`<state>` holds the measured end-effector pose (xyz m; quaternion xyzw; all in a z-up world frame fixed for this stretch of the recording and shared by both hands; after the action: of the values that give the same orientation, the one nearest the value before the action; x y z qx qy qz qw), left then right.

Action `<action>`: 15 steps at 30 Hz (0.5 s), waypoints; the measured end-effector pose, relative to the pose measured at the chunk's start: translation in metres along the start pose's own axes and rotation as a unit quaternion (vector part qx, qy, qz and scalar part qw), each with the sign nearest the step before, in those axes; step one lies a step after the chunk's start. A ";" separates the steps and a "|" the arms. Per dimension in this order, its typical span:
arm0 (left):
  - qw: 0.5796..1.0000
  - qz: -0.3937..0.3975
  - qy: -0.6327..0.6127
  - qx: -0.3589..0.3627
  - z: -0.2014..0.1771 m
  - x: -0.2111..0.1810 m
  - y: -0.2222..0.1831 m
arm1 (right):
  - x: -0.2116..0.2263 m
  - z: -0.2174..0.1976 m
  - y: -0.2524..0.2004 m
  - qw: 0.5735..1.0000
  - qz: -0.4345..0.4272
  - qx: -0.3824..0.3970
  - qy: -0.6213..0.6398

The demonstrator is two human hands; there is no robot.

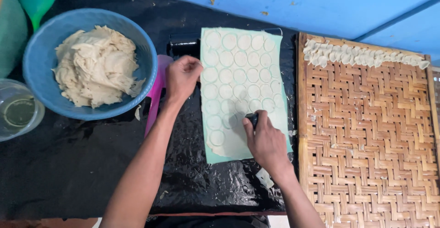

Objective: Press a small circular cutter into a sheet of dough to create small circles, then use a spatula to transfer them to a woven tray.

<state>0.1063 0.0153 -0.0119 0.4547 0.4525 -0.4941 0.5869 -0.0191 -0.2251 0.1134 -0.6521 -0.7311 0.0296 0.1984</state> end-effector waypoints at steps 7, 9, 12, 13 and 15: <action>0.994 0.091 0.016 -0.055 -0.024 0.000 0.016 | 0.003 -0.007 0.002 0.999 -0.037 -0.020 -0.009; 0.992 0.086 0.067 -0.064 -0.024 -0.008 0.012 | 0.015 0.002 0.005 0.997 -0.075 -0.006 -0.009; 0.993 0.090 0.053 -0.059 -0.021 -0.011 0.009 | 0.023 0.016 0.015 0.996 -0.085 0.019 -0.029; 0.993 0.088 0.054 -0.061 -0.022 -0.011 0.008 | 0.024 0.019 0.017 0.996 -0.087 0.021 -0.028; 0.993 0.092 0.058 -0.050 -0.020 -0.013 0.008 | 0.028 0.021 0.020 0.994 -0.102 0.006 -0.046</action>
<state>0.1112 0.0384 -0.0018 0.4924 0.4662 -0.3876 0.6245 -0.0086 -0.1906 0.0954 -0.5708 -0.8019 0.0435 0.1709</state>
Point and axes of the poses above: each hand's wrist, its own y-axis towards the middle knuckle, its own z-axis out of the palm, x = y × z, the point moved 9 cm from there along y, towards the middle knuckle, and after that the axes turned 9 degrees about x, right-handed, at the moved point
